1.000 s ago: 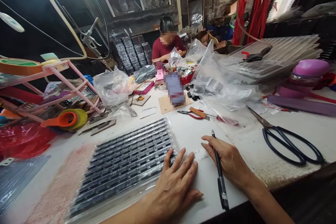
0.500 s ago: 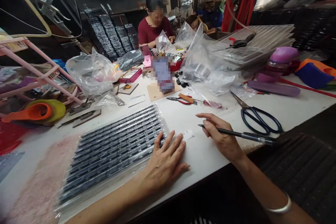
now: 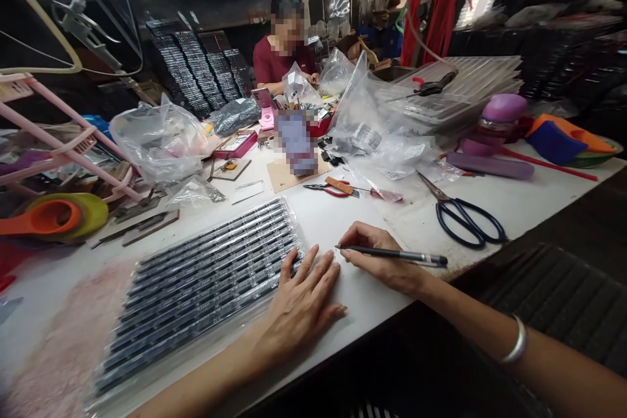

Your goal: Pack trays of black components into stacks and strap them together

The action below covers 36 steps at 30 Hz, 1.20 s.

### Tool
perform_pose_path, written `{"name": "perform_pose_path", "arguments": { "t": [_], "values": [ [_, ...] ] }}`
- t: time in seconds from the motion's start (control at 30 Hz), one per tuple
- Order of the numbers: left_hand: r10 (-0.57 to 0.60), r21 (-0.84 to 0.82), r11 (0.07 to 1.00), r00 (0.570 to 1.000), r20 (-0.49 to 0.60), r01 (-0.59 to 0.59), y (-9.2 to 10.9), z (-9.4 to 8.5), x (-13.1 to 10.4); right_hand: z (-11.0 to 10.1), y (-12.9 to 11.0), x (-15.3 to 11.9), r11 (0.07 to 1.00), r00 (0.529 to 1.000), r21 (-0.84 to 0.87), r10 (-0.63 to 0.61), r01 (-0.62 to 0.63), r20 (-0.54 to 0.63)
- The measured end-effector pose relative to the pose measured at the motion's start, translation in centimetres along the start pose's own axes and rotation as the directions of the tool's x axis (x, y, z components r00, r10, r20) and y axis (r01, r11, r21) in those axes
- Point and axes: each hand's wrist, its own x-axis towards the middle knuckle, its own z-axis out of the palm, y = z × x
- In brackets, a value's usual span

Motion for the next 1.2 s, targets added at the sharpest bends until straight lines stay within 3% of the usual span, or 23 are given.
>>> {"name": "perform_pose_path", "arguments": {
  "t": [0.3, 0.53, 0.77, 1.2],
  "values": [
    [0.012, 0.018, 1.000, 1.000, 0.003, -0.012, 0.0, 0.0, 0.1, 0.3, 0.7, 1.2, 0.999, 1.000, 0.043, 0.019, -0.018, -0.019],
    [0.001, 0.029, 1.000, 1.000, 0.003, -0.001, 0.0, 0.0, 0.1, -1.5, -0.5, 1.5, 0.994, 0.987, 0.042, -0.097, 0.103, -0.127],
    [0.018, 0.040, 0.999, 1.000, -0.014, -0.018, -0.1, 0.0, 0.0, -0.9, -0.1, 1.0, 0.989, 0.994, -0.091, -0.113, 0.113, 0.005],
    [0.021, 0.036, 0.999, 1.000, 0.015, -0.021, -0.1, -0.2, 0.0, 0.2, 1.0, 1.6, 0.998, 0.999, -0.051, -0.042, 0.041, -0.013]
  ]
}}
